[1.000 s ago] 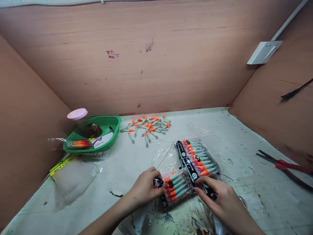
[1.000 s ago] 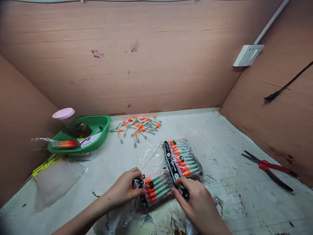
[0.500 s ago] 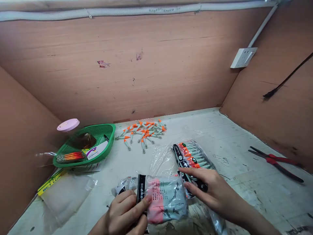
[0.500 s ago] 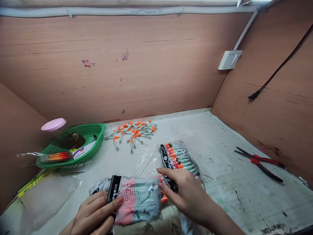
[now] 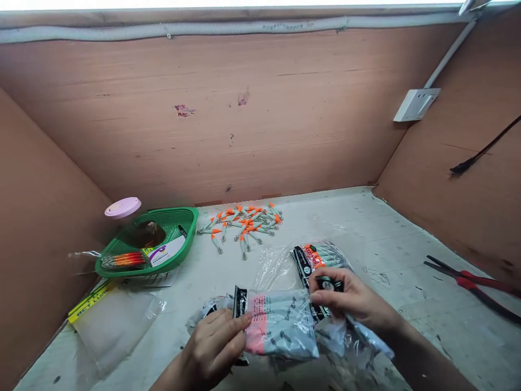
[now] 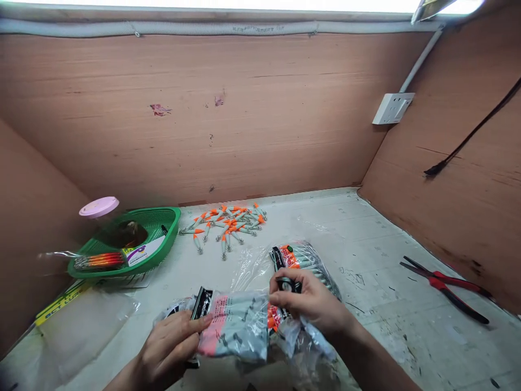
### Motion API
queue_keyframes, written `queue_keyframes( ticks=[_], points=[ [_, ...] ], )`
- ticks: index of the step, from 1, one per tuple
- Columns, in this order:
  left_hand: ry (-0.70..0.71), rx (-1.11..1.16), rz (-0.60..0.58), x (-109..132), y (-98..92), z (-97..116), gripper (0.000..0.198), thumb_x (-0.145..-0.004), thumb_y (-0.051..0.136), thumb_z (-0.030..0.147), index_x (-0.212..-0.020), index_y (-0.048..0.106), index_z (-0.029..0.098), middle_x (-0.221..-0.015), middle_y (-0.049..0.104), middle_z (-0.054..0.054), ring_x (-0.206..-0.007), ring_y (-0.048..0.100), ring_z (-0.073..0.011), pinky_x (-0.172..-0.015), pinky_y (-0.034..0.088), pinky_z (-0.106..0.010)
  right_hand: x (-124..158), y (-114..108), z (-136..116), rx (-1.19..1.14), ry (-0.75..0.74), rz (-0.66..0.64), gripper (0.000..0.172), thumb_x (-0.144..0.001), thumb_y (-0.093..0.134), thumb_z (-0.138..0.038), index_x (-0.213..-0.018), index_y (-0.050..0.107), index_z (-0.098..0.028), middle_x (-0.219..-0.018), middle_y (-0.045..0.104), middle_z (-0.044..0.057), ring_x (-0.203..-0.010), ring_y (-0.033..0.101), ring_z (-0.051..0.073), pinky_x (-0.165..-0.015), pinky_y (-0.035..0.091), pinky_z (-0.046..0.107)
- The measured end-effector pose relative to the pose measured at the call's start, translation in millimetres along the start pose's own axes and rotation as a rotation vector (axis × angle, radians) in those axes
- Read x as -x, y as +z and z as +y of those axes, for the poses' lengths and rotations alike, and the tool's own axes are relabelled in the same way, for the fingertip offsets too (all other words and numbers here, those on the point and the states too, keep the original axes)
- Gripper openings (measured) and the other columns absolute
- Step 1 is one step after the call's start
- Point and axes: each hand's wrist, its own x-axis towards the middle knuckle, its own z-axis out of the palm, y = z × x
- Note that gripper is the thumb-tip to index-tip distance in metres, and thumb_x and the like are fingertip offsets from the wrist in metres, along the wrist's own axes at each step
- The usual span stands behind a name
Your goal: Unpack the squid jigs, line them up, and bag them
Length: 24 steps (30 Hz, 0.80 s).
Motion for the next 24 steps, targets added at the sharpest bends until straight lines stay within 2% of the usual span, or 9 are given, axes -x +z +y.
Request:
queue_keyframes(
  ticks=[3, 6, 8, 10, 13, 15, 20, 22, 24],
  points=[
    [-0.321, 0.194, 0.051, -2, 3.3, -3, 0.007, -0.091, 0.042, 0.016, -0.091, 0.047, 0.021, -0.075, 0.066, -0.004, -0.059, 0.059, -0.0118, -0.052, 0.046, -0.021, -14, 1, -1, -0.146, 0.023, 0.007, 0.041, -0.065, 0.071, -0.053, -0.071, 0.05, -0.019, -0.047, 0.04, -0.009, -0.038, 0.029, 0.005, -0.039, 0.025, 0.019],
    [-0.539, 0.28, -0.004, -8, -0.6, -12, 0.02, -0.085, 0.057, 0.026, -0.102, 0.049, 0.022, -0.075, 0.063, -0.001, -0.059, 0.058, -0.0115, -0.054, 0.046, -0.02, -29, 5, -15, -0.037, 0.032, -0.15, 0.041, -0.066, 0.071, -0.053, -0.067, 0.049, -0.019, -0.047, 0.038, -0.009, -0.04, 0.03, 0.005, -0.038, 0.021, 0.019],
    [-0.668, 0.265, -0.061, -13, -6.2, -24, 0.019, -0.081, 0.06, 0.032, -0.095, 0.056, 0.02, -0.074, 0.063, -0.002, -0.061, 0.057, -0.0128, -0.056, 0.045, -0.022, -41, 5, -29, 0.072, 0.0, -0.19, 0.039, -0.067, 0.071, -0.051, -0.065, 0.05, -0.018, -0.051, 0.038, -0.008, -0.042, 0.03, 0.005, -0.039, 0.022, 0.019],
    [-0.862, 0.26, -0.071, -16, -12.3, -42, 0.02, -0.08, 0.059, 0.039, -0.081, 0.059, 0.018, -0.069, 0.06, -0.001, -0.06, 0.054, -0.0133, -0.056, 0.042, -0.023, -58, -1, -41, 0.109, -0.113, -0.066, 0.039, -0.068, 0.069, -0.052, -0.065, 0.051, -0.018, -0.052, 0.037, -0.008, -0.044, 0.03, 0.006, -0.04, 0.025, 0.02],
    [-1.128, 0.373, 0.042, -17, -20.6, -73, 0.034, -0.073, 0.062, 0.051, -0.072, 0.056, 0.018, -0.062, 0.052, 0.002, -0.055, 0.047, -0.0113, -0.053, 0.038, -0.021, -93, -13, -51, 0.121, -0.233, 0.165, 0.039, -0.07, 0.068, -0.054, -0.068, 0.053, -0.018, -0.05, 0.037, -0.009, -0.044, 0.03, 0.006, -0.042, 0.025, 0.02],
    [-1.178, 0.523, 0.091, -19, -25.1, -89, 0.042, -0.066, 0.067, 0.057, -0.073, 0.054, 0.017, -0.063, 0.05, 0.003, -0.054, 0.045, -0.0101, -0.052, 0.037, -0.021, -119, -15, -52, 0.14, -0.18, 0.105, 0.04, -0.072, 0.066, -0.056, -0.075, 0.058, -0.017, -0.048, 0.038, -0.009, -0.043, 0.03, 0.006, -0.042, 0.024, 0.02],
    [-1.094, 0.685, 0.093, -28, -30.8, -103, 0.05, -0.057, 0.073, 0.06, -0.072, 0.055, 0.016, -0.068, 0.052, 0.001, -0.058, 0.049, -0.0112, -0.054, 0.04, -0.022, -159, 2, -45, 0.118, -0.019, -0.324, 0.048, -0.071, 0.06, -0.059, -0.078, 0.068, -0.013, -0.035, 0.04, -0.008, -0.033, 0.034, 0.008, -0.041, 0.03, 0.022],
    [-1.075, 0.674, 0.078, -31, -31.3, -103, 0.05, -0.058, 0.073, 0.061, -0.07, 0.055, 0.016, -0.067, 0.052, 0.001, -0.06, 0.049, -0.0116, -0.055, 0.04, -0.022, -162, 8, -45, 0.095, -0.038, -0.358, 0.038, -0.065, 0.068, -0.051, -0.071, 0.067, -0.013, -0.036, 0.045, -0.006, -0.034, 0.038, 0.009, -0.041, 0.031, 0.023],
    [-1.107, 0.663, 0.064, -32, -30.7, -104, 0.049, -0.058, 0.073, 0.06, -0.071, 0.055, 0.016, -0.067, 0.051, 0.001, -0.06, 0.049, -0.0113, -0.054, 0.04, -0.022, -164, 11, -45, 0.048, -0.085, -0.297, 0.029, -0.062, 0.072, -0.043, -0.065, 0.062, -0.015, -0.039, 0.046, -0.006, -0.036, 0.039, 0.008, -0.041, 0.029, 0.022]
  ],
)
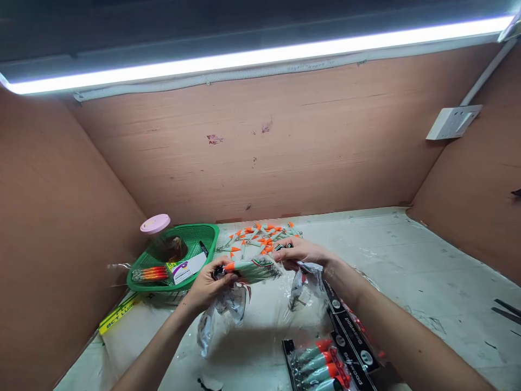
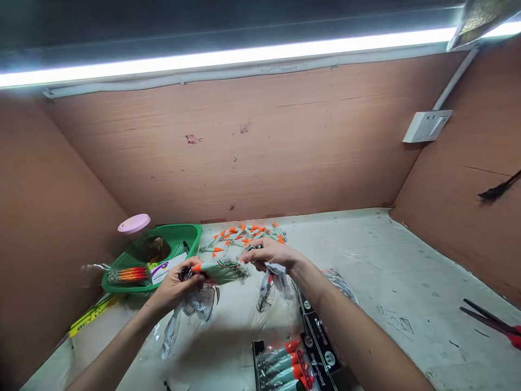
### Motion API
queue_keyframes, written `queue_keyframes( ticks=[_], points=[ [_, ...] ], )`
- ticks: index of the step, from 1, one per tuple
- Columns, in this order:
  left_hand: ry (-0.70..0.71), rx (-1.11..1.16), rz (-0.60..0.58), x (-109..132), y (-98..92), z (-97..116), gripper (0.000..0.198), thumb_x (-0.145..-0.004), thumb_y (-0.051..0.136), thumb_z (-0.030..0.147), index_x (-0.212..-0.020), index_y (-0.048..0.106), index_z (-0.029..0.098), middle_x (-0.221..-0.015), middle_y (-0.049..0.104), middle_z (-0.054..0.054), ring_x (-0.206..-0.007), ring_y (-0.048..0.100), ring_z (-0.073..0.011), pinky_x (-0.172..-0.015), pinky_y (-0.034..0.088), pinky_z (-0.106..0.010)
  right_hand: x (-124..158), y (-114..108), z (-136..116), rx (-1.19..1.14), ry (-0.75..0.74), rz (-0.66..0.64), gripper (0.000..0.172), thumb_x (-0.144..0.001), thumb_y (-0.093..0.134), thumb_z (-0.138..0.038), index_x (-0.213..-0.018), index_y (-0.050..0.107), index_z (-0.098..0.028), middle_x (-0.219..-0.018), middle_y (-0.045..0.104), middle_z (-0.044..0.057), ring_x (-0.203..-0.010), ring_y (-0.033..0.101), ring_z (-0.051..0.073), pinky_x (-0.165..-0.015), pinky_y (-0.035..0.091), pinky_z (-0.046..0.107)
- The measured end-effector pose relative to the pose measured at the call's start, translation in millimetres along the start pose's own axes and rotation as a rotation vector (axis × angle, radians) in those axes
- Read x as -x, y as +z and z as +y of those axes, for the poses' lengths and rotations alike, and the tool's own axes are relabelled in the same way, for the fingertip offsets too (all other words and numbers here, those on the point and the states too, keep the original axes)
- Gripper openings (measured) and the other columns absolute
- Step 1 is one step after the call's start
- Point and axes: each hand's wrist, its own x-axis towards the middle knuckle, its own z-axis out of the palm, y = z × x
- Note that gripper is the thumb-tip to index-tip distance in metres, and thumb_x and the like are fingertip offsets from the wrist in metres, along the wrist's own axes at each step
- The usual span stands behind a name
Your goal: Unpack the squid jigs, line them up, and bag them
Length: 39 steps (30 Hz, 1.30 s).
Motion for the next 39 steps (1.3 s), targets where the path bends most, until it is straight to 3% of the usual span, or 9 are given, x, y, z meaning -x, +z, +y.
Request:
queue_keyframes(
  ticks=[6, 14, 17, 21, 24, 27, 30, 35, 39],
  points=[
    [-0.178, -0.025, 0.163, -22, 1.9, -13, 0.054, -0.058, 0.069, 0.062, -0.082, 0.058, 0.016, -0.063, 0.053, 0.003, -0.052, 0.048, -0.0103, -0.051, 0.038, -0.021, -18, 7, 9, -0.092, -0.178, 0.421, 0.035, -0.066, 0.061, -0.052, -0.059, 0.044, -0.021, -0.042, 0.035, -0.009, -0.04, 0.032, 0.008, -0.042, 0.028, 0.023],
    [-0.286, -0.405, 0.412, -99, -7.9, -20, 0.037, -0.06, 0.071, 0.045, -0.078, 0.061, 0.014, -0.073, 0.067, -0.007, -0.067, 0.061, -0.0204, -0.059, 0.042, -0.026, -25, 19, 7, 0.093, -0.194, 0.657, 0.039, -0.065, 0.065, -0.053, -0.077, 0.059, -0.016, -0.06, 0.052, -0.002, -0.056, 0.045, 0.013, -0.052, 0.033, 0.024],
    [-0.294, -0.547, 0.451, -123, -18.4, -4, 0.028, -0.065, 0.068, 0.036, -0.08, 0.059, 0.015, -0.081, 0.069, -0.01, -0.075, 0.063, -0.0235, -0.061, 0.041, -0.027, 2, 7, -3, 0.17, -0.181, 0.749, 0.039, -0.066, 0.066, -0.05, -0.086, 0.06, -0.017, -0.067, 0.055, -0.001, -0.059, 0.044, 0.013, -0.055, 0.033, 0.024],
    [-0.257, -0.694, 0.475, -139, -33.6, 30, 0.022, -0.068, 0.067, 0.038, -0.074, 0.058, 0.019, -0.086, 0.069, -0.011, -0.09, 0.061, -0.0266, -0.068, 0.04, -0.027, 62, -1, -16, 0.311, -0.156, 0.734, 0.036, -0.07, 0.065, -0.053, -0.071, 0.054, -0.019, -0.055, 0.039, -0.006, -0.048, 0.031, 0.009, -0.047, 0.025, 0.024],
    [-0.182, -0.808, 0.521, -131, -40.3, 53, 0.033, -0.07, 0.061, 0.052, -0.064, 0.055, 0.02, -0.071, 0.065, -0.007, -0.082, 0.059, -0.0262, -0.065, 0.039, -0.028, 110, 1, -15, 0.499, -0.173, 0.718, 0.035, -0.076, 0.062, -0.046, -0.062, 0.043, -0.02, -0.056, 0.036, -0.005, -0.05, 0.033, 0.009, -0.048, 0.027, 0.024],
    [0.002, -0.724, 0.555, -106, -37.1, 60, 0.03, -0.068, 0.06, 0.046, -0.058, 0.048, 0.02, -0.062, 0.059, -0.002, -0.069, 0.057, -0.0201, -0.059, 0.038, -0.025, 147, 18, 0, 0.78, -0.172, 0.592, 0.027, -0.084, 0.052, -0.03, -0.062, 0.044, -0.019, -0.069, 0.048, 0.0, -0.063, 0.047, 0.013, -0.059, 0.037, 0.025],
    [0.22, -0.486, 0.376, -71, -21.9, 55, 0.021, -0.062, 0.058, 0.03, -0.057, 0.041, 0.02, -0.085, 0.065, -0.004, -0.079, 0.06, -0.0186, -0.064, 0.043, -0.024, 161, 50, 19, 1.066, 0.043, 0.368, 0.01, -0.082, 0.05, -0.014, -0.074, 0.054, -0.018, -0.086, 0.057, 0.005, -0.073, 0.056, 0.016, -0.063, 0.042, 0.027],
    [0.288, -0.551, -0.097, -10, 22.9, 33, 0.003, -0.065, 0.048, 0.019, -0.064, 0.046, 0.02, -0.09, 0.068, -0.007, -0.081, 0.062, -0.0189, -0.07, 0.045, -0.027, 141, 91, 32, 1.43, 0.383, 0.108, 0.03, -0.076, 0.049, 0.003, -0.091, 0.066, -0.017, -0.097, 0.065, 0.01, -0.083, 0.065, 0.025, -0.066, 0.045, 0.032],
    [0.126, -0.781, -0.543, 29, 57.2, 14, 0.046, -0.072, 0.052, 0.018, -0.118, 0.053, 0.02, -0.079, 0.068, -0.002, -0.068, 0.061, -0.0174, -0.065, 0.043, -0.026, 121, 89, 40, 1.543, 0.493, 0.03, 0.032, -0.081, 0.047, 0.002, -0.101, 0.067, -0.01, -0.098, 0.067, 0.017, -0.083, 0.068, 0.028, -0.063, 0.047, 0.034]
  ],
)
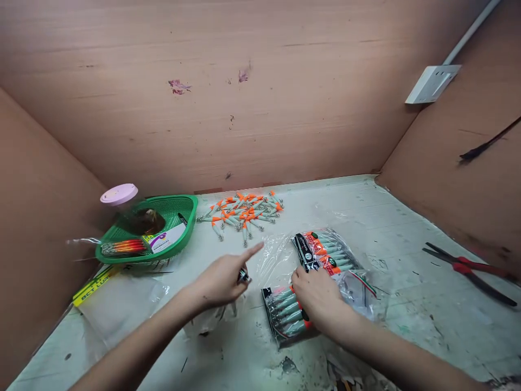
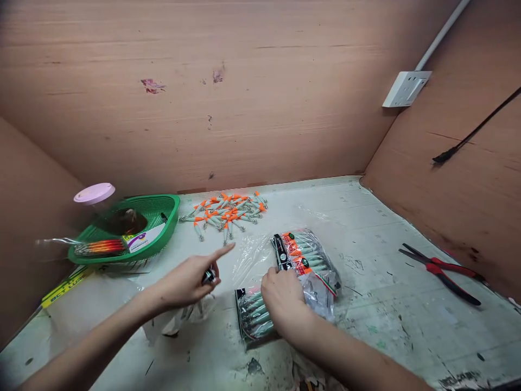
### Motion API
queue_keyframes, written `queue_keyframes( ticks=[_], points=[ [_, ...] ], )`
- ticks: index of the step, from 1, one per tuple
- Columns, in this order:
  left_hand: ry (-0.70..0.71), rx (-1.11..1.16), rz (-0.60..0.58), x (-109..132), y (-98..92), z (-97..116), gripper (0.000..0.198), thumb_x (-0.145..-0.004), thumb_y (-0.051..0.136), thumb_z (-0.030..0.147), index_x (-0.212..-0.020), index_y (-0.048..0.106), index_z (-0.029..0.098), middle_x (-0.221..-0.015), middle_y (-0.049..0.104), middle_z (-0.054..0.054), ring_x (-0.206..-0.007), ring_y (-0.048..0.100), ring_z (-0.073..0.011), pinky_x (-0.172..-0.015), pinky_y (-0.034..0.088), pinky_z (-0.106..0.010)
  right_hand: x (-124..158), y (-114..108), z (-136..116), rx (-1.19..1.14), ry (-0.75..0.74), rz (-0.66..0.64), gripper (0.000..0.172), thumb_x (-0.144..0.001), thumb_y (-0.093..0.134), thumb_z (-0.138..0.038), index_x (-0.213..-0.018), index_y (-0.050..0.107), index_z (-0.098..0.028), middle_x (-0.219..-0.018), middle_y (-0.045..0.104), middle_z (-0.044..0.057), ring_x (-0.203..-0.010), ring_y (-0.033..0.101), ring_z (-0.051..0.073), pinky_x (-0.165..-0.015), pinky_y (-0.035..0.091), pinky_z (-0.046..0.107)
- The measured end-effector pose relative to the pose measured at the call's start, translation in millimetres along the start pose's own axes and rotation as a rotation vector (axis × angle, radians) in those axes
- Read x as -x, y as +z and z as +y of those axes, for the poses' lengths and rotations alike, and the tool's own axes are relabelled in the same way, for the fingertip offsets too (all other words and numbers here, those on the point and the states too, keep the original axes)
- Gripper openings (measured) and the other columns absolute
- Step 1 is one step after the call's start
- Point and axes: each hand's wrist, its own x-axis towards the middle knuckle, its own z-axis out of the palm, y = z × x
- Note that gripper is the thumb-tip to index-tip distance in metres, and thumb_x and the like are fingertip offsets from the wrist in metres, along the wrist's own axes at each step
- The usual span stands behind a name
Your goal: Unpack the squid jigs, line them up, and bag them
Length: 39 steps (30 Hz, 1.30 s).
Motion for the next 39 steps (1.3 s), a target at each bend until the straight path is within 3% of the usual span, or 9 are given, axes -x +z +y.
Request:
queue_keyframes(
  ticks=[2, 8, 14, 18, 22, 27, 34, 37, 39],
  points=[
    [-0.013, -0.038, -0.127, 4, 16.5, 4, 0.056, -0.075, 0.057, 0.026, -0.13, 0.046, 0.022, -0.081, 0.068, -0.003, -0.073, 0.063, -0.0195, -0.066, 0.043, -0.026, -7, 3, 5, 0.014, 0.0, -0.003, 0.029, -0.08, 0.05, 0.001, -0.101, 0.067, -0.009, -0.098, 0.068, 0.018, -0.084, 0.068, 0.029, -0.064, 0.047, 0.034],
    [-0.005, 0.023, -0.118, 13, 25.2, 0, 0.025, -0.072, 0.066, 0.026, -0.095, 0.065, 0.017, -0.089, 0.067, -0.005, -0.077, 0.06, -0.018, -0.068, 0.043, -0.026, -2, 5, 22, 0.015, -0.054, 0.055, 0.026, -0.081, 0.047, 0.0, -0.087, 0.069, -0.012, -0.094, 0.068, 0.014, -0.084, 0.067, 0.026, -0.064, 0.043, 0.031],
    [0.077, 0.237, -0.113, 31, 13.7, 8, 0.015, -0.076, 0.065, 0.023, -0.089, 0.066, 0.018, -0.087, 0.068, -0.003, -0.074, 0.059, -0.0128, -0.067, 0.043, -0.021, 39, 18, 35, -0.178, -0.224, 0.435, 0.019, -0.07, 0.052, -0.001, -0.074, 0.058, -0.019, -0.075, 0.062, 0.003, -0.065, 0.056, 0.018, -0.057, 0.032, 0.027],
    [0.133, 0.337, -0.225, 41, 21.5, 25, 0.034, -0.066, 0.076, 0.037, -0.092, 0.065, 0.018, -0.087, 0.068, -0.003, -0.071, 0.059, -0.0127, -0.061, 0.042, -0.019, 64, 34, 38, -0.246, -0.357, 0.668, 0.022, -0.078, 0.042, -0.003, -0.074, 0.056, -0.019, -0.07, 0.058, 0.004, -0.062, 0.05, 0.017, -0.059, 0.033, 0.028],
    [0.143, 0.217, -0.225, 43, 42.5, 47, 0.043, -0.06, 0.078, 0.042, -0.092, 0.062, 0.019, -0.085, 0.067, -0.002, -0.067, 0.058, -0.0148, -0.056, 0.038, -0.021, 71, 38, 35, -0.275, -0.365, 0.694, 0.022, -0.085, 0.039, -0.008, -0.078, 0.057, -0.017, -0.071, 0.059, 0.006, -0.064, 0.052, 0.017, -0.059, 0.037, 0.027],
    [0.123, 0.102, -0.189, 37, 61.8, 56, 0.009, -0.073, 0.061, 0.026, -0.077, 0.062, 0.018, -0.075, 0.066, -0.003, -0.066, 0.057, -0.0171, -0.057, 0.036, -0.024, 70, 38, 32, -0.319, -0.381, 0.717, 0.02, -0.086, 0.039, -0.009, -0.085, 0.057, -0.017, -0.079, 0.065, 0.008, -0.068, 0.057, 0.018, -0.061, 0.042, 0.028],
    [-0.22, 0.767, 0.102, 27, 23.3, 36, 0.009, -0.065, 0.053, 0.023, -0.059, 0.054, 0.016, -0.064, 0.058, 0.001, -0.053, 0.048, -0.0101, -0.055, 0.038, -0.022, 78, 1, 46, -0.571, -0.344, 0.86, 0.012, -0.087, 0.044, -0.012, -0.087, 0.05, -0.022, -0.078, 0.065, 0.002, -0.069, 0.062, 0.013, -0.064, 0.048, 0.022],
    [-0.291, 1.038, 0.251, 17, 6.7, 28, 0.011, -0.06, 0.053, 0.023, -0.053, 0.048, 0.015, -0.083, 0.064, -0.003, -0.05, 0.045, -0.0067, -0.052, 0.037, -0.022, 53, -22, 51, -0.645, -0.244, 0.924, 0.008, -0.089, 0.044, -0.016, -0.087, 0.049, -0.022, -0.07, 0.061, -0.001, -0.058, 0.059, 0.011, -0.056, 0.045, 0.019],
    [-0.295, 1.102, 0.391, 5, 0.8, 20, 0.01, -0.057, 0.054, 0.021, -0.05, 0.049, 0.014, -0.073, 0.064, -0.002, -0.052, 0.044, -0.0066, -0.051, 0.034, -0.02, 20, -37, 55, -0.646, -0.164, 0.944, 0.008, -0.089, 0.041, -0.02, -0.086, 0.048, -0.021, -0.069, 0.06, -0.001, -0.056, 0.057, 0.011, -0.056, 0.045, 0.02]
  ],
)
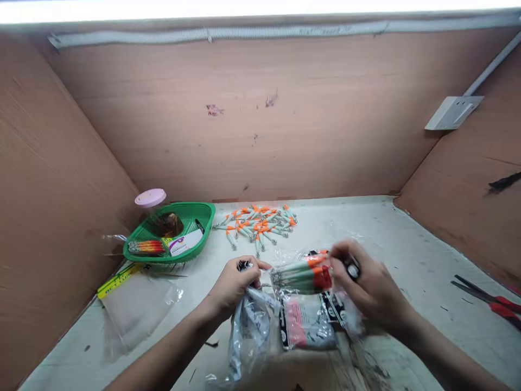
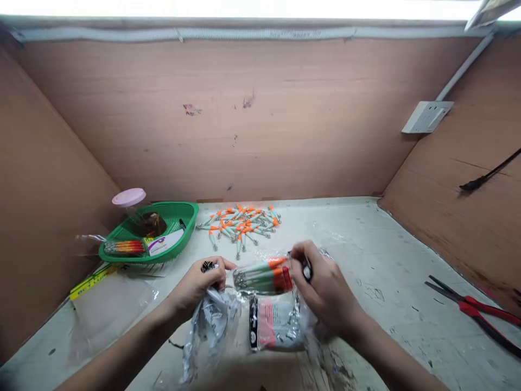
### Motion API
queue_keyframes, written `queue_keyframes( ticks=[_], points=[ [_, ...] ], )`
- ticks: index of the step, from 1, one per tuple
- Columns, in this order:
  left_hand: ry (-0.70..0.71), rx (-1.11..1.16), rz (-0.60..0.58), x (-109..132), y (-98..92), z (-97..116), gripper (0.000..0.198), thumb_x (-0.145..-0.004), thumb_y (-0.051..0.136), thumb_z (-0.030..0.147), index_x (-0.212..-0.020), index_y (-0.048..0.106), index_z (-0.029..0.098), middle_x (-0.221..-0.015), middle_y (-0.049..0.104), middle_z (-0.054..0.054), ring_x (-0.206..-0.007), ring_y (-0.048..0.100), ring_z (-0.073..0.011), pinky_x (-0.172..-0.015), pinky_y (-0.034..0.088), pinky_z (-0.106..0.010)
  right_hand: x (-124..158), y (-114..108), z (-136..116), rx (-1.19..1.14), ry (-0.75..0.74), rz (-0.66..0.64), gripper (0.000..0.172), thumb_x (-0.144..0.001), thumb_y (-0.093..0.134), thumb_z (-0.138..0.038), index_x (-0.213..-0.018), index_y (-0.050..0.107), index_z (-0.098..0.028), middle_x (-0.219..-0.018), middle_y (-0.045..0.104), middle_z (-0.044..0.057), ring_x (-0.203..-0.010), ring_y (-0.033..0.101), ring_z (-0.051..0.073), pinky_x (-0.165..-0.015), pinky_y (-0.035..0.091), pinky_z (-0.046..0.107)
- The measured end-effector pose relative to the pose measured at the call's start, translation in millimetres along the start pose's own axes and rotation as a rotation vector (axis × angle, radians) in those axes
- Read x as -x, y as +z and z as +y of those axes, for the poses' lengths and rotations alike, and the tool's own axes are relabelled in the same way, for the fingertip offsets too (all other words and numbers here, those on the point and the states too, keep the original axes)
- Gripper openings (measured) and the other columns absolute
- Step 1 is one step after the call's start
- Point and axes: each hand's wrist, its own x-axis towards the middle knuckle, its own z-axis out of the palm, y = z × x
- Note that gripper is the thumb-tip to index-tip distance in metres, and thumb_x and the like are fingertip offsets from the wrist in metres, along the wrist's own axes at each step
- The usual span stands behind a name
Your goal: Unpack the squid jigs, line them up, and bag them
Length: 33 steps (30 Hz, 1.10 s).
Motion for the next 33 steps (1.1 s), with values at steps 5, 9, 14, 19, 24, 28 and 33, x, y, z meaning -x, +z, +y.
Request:
queue_keyframes(
  ticks=[5, 9, 14, 19, 24, 28, 33],
  points=[
    [-0.048, 0.157, 0.246, -57, -12.9, 2, 0.012, -0.056, 0.056, 0.021, -0.048, 0.049, 0.015, -0.044, 0.042, 0.005, -0.043, 0.037, -0.0064, -0.043, 0.028, -0.017, -96, 58, 30, 0.442, 0.116, -0.133, 0.021, -0.092, 0.034, -0.019, -0.097, 0.054, -0.013, -0.083, 0.066, 0.009, -0.076, 0.063, 0.019, -0.069, 0.045, 0.028],
    [-0.122, 0.2, 0.253, -99, -14.7, 13, 0.024, -0.065, 0.057, 0.027, -0.049, 0.041, 0.019, -0.041, 0.039, 0.005, -0.036, 0.038, -0.0079, -0.04, 0.033, -0.02, -155, 107, 37, 0.511, 0.091, -0.16, 0.021, -0.093, 0.043, -0.018, -0.102, 0.058, -0.007, -0.091, 0.066, 0.015, -0.088, 0.062, 0.024, -0.078, 0.046, 0.036],
    [-0.082, 0.194, 0.251, -116, -8.1, 36, 0.024, -0.07, 0.061, 0.033, -0.059, 0.048, 0.016, -0.049, 0.05, 0.002, -0.043, 0.05, -0.0121, -0.048, 0.045, -0.026, -196, 149, 35, 0.503, 0.094, -0.197, 0.03, -0.09, 0.057, -0.034, -0.111, 0.058, -0.013, -0.108, 0.061, 0.008, -0.093, 0.061, 0.019, -0.082, 0.051, 0.039],
    [0.06, 0.089, 0.374, -81, -29.4, 38, 0.023, -0.059, 0.072, 0.029, -0.066, 0.054, 0.015, -0.059, 0.056, 0.004, -0.052, 0.05, -0.0087, -0.051, 0.04, -0.019, -212, 140, 51, 0.484, 0.229, -0.098, 0.028, -0.09, 0.056, -0.034, -0.109, 0.058, -0.013, -0.103, 0.063, 0.007, -0.09, 0.062, 0.019, -0.08, 0.051, 0.039],
    [-0.122, -0.519, -0.111, -35, -27.5, -16, 0.017, -0.058, 0.068, 0.028, -0.066, 0.064, 0.014, -0.061, 0.058, 0.003, -0.057, 0.051, -0.0123, -0.056, 0.041, -0.024, -204, 93, 67, 0.409, 0.35, 0.018, 0.021, -0.086, 0.051, -0.025, -0.1, 0.057, -0.011, -0.09, 0.065, 0.013, -0.083, 0.061, 0.024, -0.067, 0.044, 0.032],
    [-0.088, -0.814, -0.264, -18, -2.0, -51, 0.024, -0.06, 0.071, 0.029, -0.08, 0.067, 0.016, -0.071, 0.065, 0.001, -0.07, 0.058, -0.0164, -0.067, 0.042, -0.026, -168, 53, 62, 0.329, 0.287, 0.082, 0.012, -0.078, 0.045, -0.013, -0.087, 0.053, -0.016, -0.103, 0.061, 0.012, -0.089, 0.057, 0.02, -0.071, 0.04, 0.026],
    [0.031, -1.02, -0.284, -23, 26.8, -58, 0.047, -0.057, 0.076, 0.043, -0.095, 0.064, 0.018, -0.098, 0.067, -0.008, -0.089, 0.061, -0.0258, -0.071, 0.042, -0.03, -76, 11, 40, -0.129, 0.149, 0.204, 0.004, -0.073, 0.048, -0.016, -0.071, 0.049, -0.019, -0.075, 0.063, 0.002, -0.055, 0.051, 0.012, -0.052, 0.038, 0.023]
  ],
)
